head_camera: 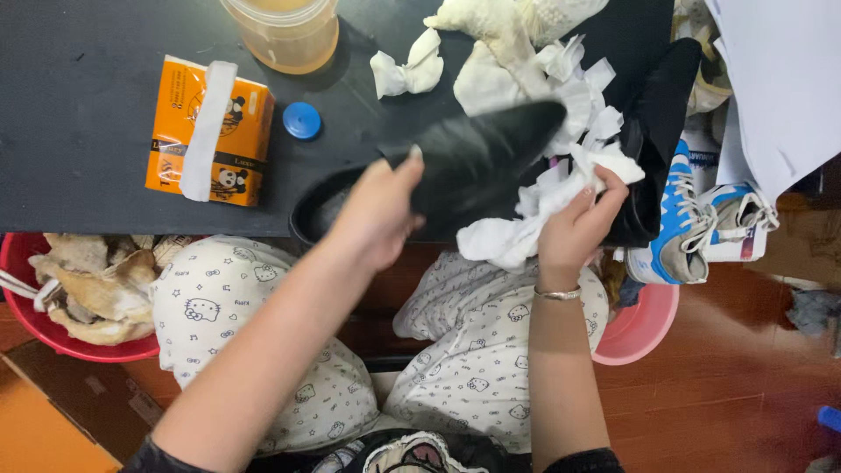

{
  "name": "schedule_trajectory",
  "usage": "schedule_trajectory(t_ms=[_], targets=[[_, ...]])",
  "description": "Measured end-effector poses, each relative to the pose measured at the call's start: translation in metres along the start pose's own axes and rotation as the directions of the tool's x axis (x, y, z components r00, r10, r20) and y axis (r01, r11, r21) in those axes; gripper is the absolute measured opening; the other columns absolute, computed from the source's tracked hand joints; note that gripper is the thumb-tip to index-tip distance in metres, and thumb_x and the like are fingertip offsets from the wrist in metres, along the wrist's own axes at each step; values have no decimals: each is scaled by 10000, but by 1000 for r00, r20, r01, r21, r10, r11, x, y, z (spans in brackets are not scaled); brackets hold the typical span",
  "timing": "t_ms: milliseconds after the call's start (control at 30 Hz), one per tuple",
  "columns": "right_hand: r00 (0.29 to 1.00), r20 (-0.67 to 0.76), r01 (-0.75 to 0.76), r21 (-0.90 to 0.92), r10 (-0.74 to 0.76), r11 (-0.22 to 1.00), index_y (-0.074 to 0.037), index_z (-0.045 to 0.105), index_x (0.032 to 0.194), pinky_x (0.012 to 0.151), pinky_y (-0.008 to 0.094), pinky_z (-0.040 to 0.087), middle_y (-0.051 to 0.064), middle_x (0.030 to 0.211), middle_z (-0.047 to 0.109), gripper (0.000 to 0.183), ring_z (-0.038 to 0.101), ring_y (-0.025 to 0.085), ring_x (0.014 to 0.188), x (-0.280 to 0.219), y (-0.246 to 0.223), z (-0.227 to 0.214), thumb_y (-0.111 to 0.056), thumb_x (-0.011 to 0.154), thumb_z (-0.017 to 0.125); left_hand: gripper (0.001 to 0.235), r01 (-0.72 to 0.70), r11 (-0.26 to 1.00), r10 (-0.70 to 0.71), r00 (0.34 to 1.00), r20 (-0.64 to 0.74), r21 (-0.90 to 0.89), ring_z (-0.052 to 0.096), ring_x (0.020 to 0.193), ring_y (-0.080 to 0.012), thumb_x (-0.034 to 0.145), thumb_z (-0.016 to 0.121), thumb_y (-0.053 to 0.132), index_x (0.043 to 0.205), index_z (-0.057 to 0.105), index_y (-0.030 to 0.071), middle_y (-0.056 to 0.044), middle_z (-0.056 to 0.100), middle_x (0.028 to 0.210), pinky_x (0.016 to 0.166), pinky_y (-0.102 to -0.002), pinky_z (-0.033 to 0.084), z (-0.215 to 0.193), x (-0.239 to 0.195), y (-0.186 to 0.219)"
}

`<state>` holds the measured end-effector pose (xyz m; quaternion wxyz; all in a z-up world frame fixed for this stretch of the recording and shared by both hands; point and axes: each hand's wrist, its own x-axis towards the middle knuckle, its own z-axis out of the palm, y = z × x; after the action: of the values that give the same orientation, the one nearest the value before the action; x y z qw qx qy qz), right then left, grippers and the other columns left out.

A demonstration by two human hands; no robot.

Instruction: The person cleans a pair of black leather shoes. They wipe the uppers with a tissue, apply a cleaning liquid, and scrub the soles with a toothbrush.

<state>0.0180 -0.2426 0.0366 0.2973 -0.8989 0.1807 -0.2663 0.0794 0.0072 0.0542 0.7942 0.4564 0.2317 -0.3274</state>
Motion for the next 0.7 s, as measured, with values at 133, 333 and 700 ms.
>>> schedule_trajectory(t_ms=[133,333,700], targets=[[956,291,-6,-134,45,991,-32,512,1488,1296,482,298,266,1534,412,409,429,403,1490,-9,10,11,-127,1092,539,424,2,1000,2,989,148,-31,670,1046,-215,998,571,337,1278,611,22,-63,723,1184,920,-423,545,-9,26,29],[695,685,423,-143,-219,895,14,256,1595,1191,635,75,376,1630,52,1298,53,581,1508,-39,-47,-18,-562,627,902,842,-512,74,337,821,462,856,589,1213,-381,727,759,451,1346,544,-79,-252,627,1282,970,-462,490,-6,-20,1],[758,581,462,-161,-295,872,-44,654,1223,1268,617,79,130,1358,650,472,477,371,1458,-33,-46,-32,130,798,547,295,-359,87,141,928,345,929,673,733,-279,965,661,319,1037,765,52,-183,735,775,702,-434,538,-37,-77,61]])
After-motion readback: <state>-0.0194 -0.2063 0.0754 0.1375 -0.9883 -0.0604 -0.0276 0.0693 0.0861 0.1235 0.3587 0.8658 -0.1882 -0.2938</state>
